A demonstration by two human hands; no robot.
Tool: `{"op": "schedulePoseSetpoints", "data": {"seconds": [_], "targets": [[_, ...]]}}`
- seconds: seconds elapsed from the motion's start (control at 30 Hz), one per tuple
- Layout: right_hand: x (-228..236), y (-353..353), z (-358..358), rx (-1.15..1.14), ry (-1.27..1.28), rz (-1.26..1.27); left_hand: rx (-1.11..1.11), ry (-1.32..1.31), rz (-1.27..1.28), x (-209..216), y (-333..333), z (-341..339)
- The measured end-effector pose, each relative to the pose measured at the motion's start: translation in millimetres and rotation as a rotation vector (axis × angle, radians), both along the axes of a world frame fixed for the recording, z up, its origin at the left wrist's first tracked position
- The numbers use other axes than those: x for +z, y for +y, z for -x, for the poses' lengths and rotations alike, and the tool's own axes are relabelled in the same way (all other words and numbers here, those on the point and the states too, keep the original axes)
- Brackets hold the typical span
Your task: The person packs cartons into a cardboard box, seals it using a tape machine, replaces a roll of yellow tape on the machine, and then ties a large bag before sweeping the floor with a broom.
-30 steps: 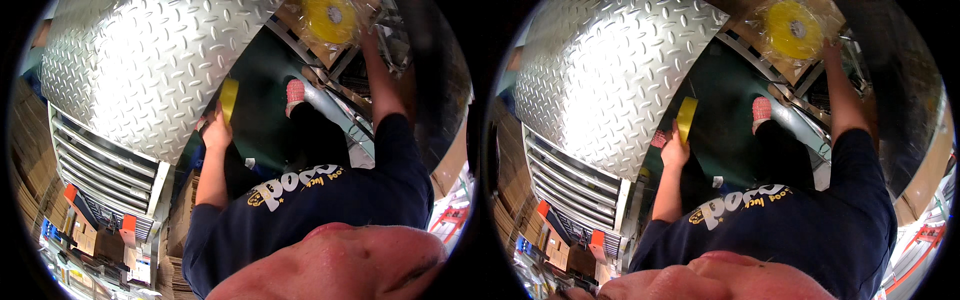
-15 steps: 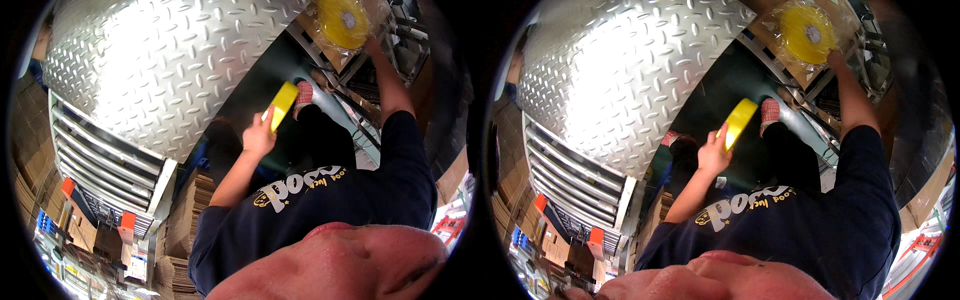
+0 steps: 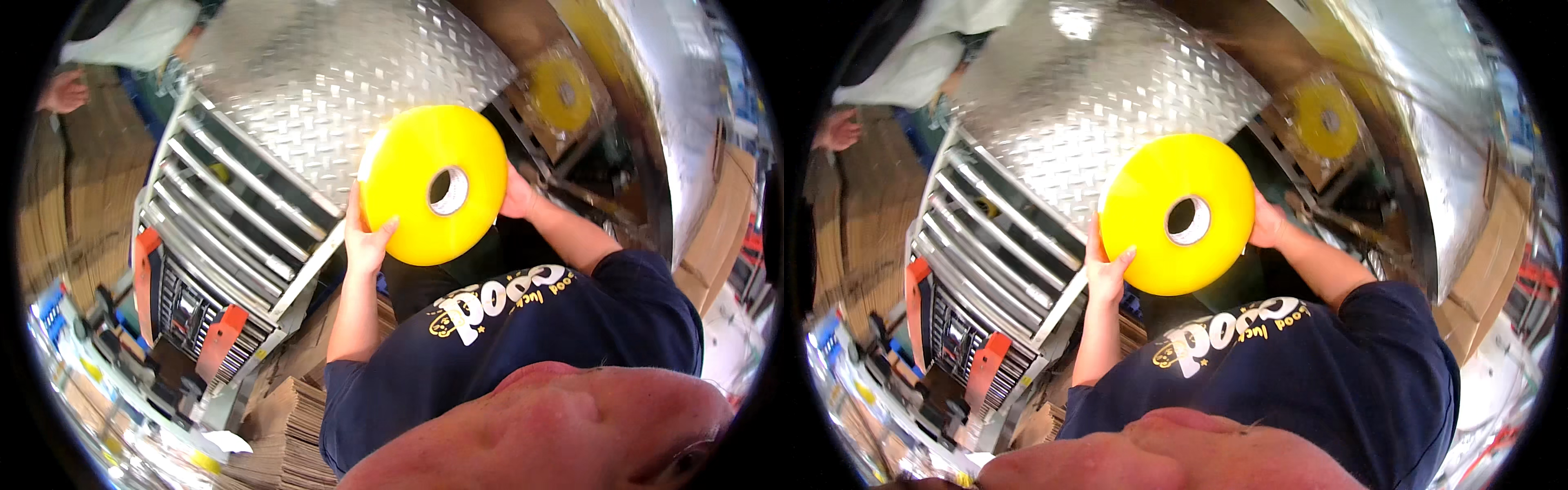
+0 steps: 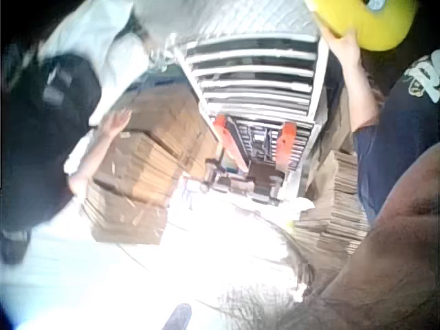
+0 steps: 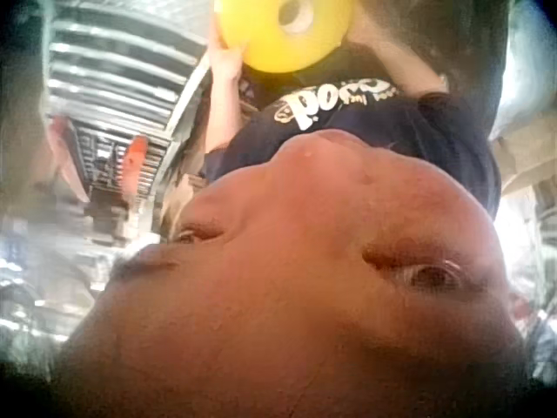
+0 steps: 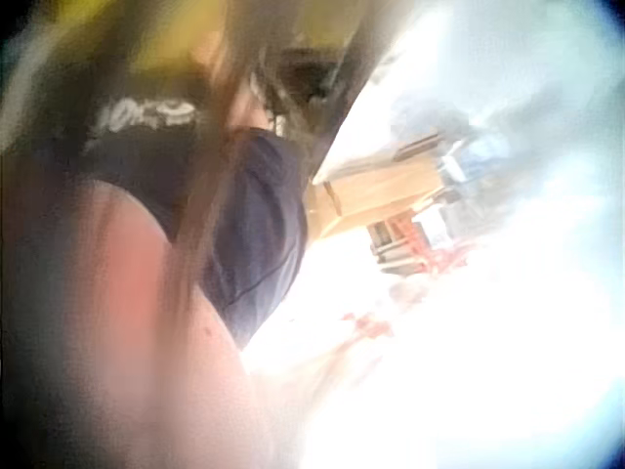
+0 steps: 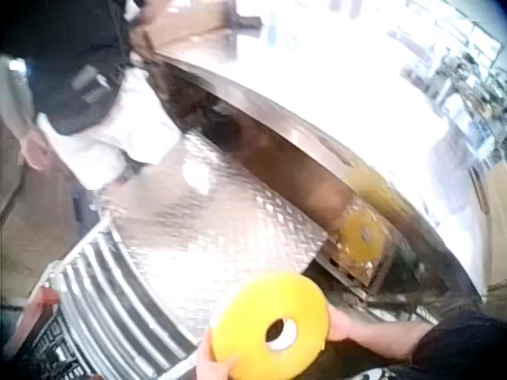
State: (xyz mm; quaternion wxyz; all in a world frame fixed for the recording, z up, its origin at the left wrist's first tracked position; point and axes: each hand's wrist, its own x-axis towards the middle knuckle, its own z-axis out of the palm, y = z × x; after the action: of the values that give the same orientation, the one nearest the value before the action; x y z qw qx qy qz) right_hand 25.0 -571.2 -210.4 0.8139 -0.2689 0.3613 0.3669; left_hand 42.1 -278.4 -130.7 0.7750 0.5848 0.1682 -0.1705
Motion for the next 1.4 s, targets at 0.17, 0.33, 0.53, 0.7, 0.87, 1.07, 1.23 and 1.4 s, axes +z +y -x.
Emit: {"op": "schedulePoseSetpoints", "data": {"seconds": [0.17, 0.33, 0.53, 0.7, 0.87, 1.07, 1.23, 1.4], "targets": [[67.2, 65.9, -54.8, -0.019, -0.273, 0.067, -0.217, -0.312, -0.564, -40.2, 74.9, 16.2], [141.1, 130.7, -107.2, 0.466, -0.312, 0.657, -0.484, -0.298, -0.6, -36.4, 55.8, 16.4], [188.8, 221.6, -134.3, 0.791, -0.584, 0.615, -0.194, -0.406, -0.447, 40.6, 79.3, -25.6], [193.2, 277.2, -129.6, 0.697, -0.661, 0.358, 0.302, -0.064, 0.277, 48.2, 153.0, -41.0], [192.3, 306.8, -137.0, 0.805, -1.292, 0.771, 0.436, -0.026, 0.407, 39.2, 179.0, -61.3], [214.0, 342.2, -192.0, 1.115, -1.968, 0.915, 0.413, -0.172, 0.383, 36.9, 165.4, -61.2], [210.4, 337.6, -219.2, 1.424, -2.073, 0.688, 0.307, -0.157, 0.355, 40.4, 160.3, -61.4], [190.5, 342.0, -225.3, 1.111, -2.34, 0.641, 0.336, -0.075, 0.355, 41.0, 158.5, -66.4]]}}
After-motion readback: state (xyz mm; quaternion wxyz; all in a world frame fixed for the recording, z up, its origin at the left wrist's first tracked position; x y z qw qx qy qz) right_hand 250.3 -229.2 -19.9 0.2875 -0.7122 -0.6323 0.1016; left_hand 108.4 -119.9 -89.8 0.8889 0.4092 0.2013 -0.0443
